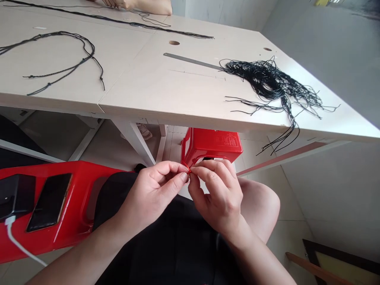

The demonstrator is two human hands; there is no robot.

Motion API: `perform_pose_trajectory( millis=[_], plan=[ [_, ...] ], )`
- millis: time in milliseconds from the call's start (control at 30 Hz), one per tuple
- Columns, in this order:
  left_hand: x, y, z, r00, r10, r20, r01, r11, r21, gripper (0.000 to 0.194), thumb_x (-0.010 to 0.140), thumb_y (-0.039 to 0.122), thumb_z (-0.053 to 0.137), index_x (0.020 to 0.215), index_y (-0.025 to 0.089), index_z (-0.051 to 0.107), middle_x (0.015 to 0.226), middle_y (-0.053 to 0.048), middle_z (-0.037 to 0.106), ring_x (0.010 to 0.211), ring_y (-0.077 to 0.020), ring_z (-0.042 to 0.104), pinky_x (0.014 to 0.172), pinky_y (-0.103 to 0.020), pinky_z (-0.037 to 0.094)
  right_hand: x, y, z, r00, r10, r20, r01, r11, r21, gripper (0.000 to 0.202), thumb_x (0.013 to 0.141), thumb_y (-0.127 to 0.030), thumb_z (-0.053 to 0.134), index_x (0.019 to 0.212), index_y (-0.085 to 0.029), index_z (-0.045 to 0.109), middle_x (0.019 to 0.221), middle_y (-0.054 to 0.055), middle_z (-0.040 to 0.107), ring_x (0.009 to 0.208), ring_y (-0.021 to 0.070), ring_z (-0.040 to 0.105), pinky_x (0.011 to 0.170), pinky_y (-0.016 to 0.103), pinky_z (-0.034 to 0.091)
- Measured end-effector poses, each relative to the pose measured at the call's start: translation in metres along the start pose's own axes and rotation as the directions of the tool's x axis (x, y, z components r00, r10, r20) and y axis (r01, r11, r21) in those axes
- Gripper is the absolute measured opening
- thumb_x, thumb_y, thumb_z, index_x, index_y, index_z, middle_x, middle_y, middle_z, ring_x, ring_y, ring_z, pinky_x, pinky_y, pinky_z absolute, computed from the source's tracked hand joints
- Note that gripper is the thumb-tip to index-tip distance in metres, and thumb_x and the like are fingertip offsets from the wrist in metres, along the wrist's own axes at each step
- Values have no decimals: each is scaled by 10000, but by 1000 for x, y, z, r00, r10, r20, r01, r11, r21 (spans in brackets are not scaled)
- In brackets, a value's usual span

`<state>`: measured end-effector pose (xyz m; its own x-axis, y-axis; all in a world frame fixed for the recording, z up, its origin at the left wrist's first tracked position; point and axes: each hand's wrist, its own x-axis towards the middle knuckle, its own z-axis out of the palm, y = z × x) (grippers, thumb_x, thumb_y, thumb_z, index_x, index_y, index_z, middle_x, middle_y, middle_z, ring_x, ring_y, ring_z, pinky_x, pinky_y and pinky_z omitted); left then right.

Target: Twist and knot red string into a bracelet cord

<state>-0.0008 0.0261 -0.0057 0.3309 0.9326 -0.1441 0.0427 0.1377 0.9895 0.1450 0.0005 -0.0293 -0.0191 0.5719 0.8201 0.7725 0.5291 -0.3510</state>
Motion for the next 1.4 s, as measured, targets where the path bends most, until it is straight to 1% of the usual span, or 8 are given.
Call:
perform_pose_trajectory(
  millis=[133, 267, 333, 533, 667, 900, 1167, 1400],
  plan=[
    [1, -3, -2, 976, 215, -25, -194, 918, 347, 76, 850, 254, 637, 873, 219, 701, 867, 16, 701, 813, -112, 645, 748, -195, 512, 1, 8, -1, 996, -28, 89, 33, 998, -54, 94, 821, -65, 638, 841, -156, 626, 795, 73, 678, 709, 164, 566, 641, 329, 514],
    [7, -3, -6, 978, 208, 29, -200, 880, 432, 108, 850, 227, 599, 783, 203, 681, 798, 16, 689, 759, -118, 637, 705, -213, 500, 2, 10, 0, 986, -55, 159, 63, 997, -42, 81, 832, -83, 630, 805, -159, 623, 812, 70, 683, 707, 161, 570, 638, 326, 509],
    [9, -2, -8, 981, 191, 26, -183, 881, 436, 126, 844, 218, 594, 746, 199, 669, 780, 16, 683, 745, -119, 628, 687, -217, 491, 1, 8, 1, 986, -41, 161, 42, 999, -6, 86, 837, -82, 627, 811, -164, 620, 816, 59, 681, 705, 148, 568, 646, 314, 511],
    [9, -1, -9, 992, 122, -46, -101, 942, 320, 164, 859, 315, 606, 767, 201, 678, 740, 10, 682, 684, -126, 610, 610, -221, 486, -2, 1, 6, 1000, -17, 13, 18, 999, -47, 166, 785, -18, 653, 868, -161, 628, 807, 69, 689, 736, 163, 586, 664, 325, 520],
    [5, 1, -6, 991, 126, -39, -105, 935, 337, 145, 861, 301, 614, 778, 214, 694, 754, 14, 693, 699, -128, 620, 645, -217, 494, -3, 1, 6, 999, -36, 30, 38, 998, -59, 181, 787, -26, 655, 874, -179, 611, 793, 58, 684, 717, 159, 578, 640, 316, 516],
    [1, 3, -3, 965, 257, 42, -248, 857, 452, 124, 857, 229, 600, 776, 208, 692, 808, -2, 715, 773, -150, 654, 751, -236, 502, -2, 4, 2, 991, -81, 108, 92, 991, -98, 157, 794, -49, 617, 832, -194, 570, 750, 49, 652, 679, 169, 545, 608, 326, 492],
    [-1, 3, -10, 990, 120, 76, -139, 932, 334, 130, 872, 299, 604, 801, 219, 679, 771, 26, 682, 736, -121, 619, 693, -203, 483, 2, 5, 1, 996, -53, 76, 49, 997, 51, 187, 788, -2, 581, 820, -180, 535, 732, 47, 632, 669, 148, 556, 616, 306, 493],
    [-1, 0, -11, 984, 175, 18, -167, 898, 408, 114, 856, 278, 611, 785, 210, 668, 777, 9, 674, 737, -139, 612, 707, -232, 480, 0, 4, 2, 988, -68, 137, 63, 997, 46, 162, 825, -32, 573, 860, -186, 536, 784, 47, 655, 710, 154, 584, 646, 308, 500]
  ],
)
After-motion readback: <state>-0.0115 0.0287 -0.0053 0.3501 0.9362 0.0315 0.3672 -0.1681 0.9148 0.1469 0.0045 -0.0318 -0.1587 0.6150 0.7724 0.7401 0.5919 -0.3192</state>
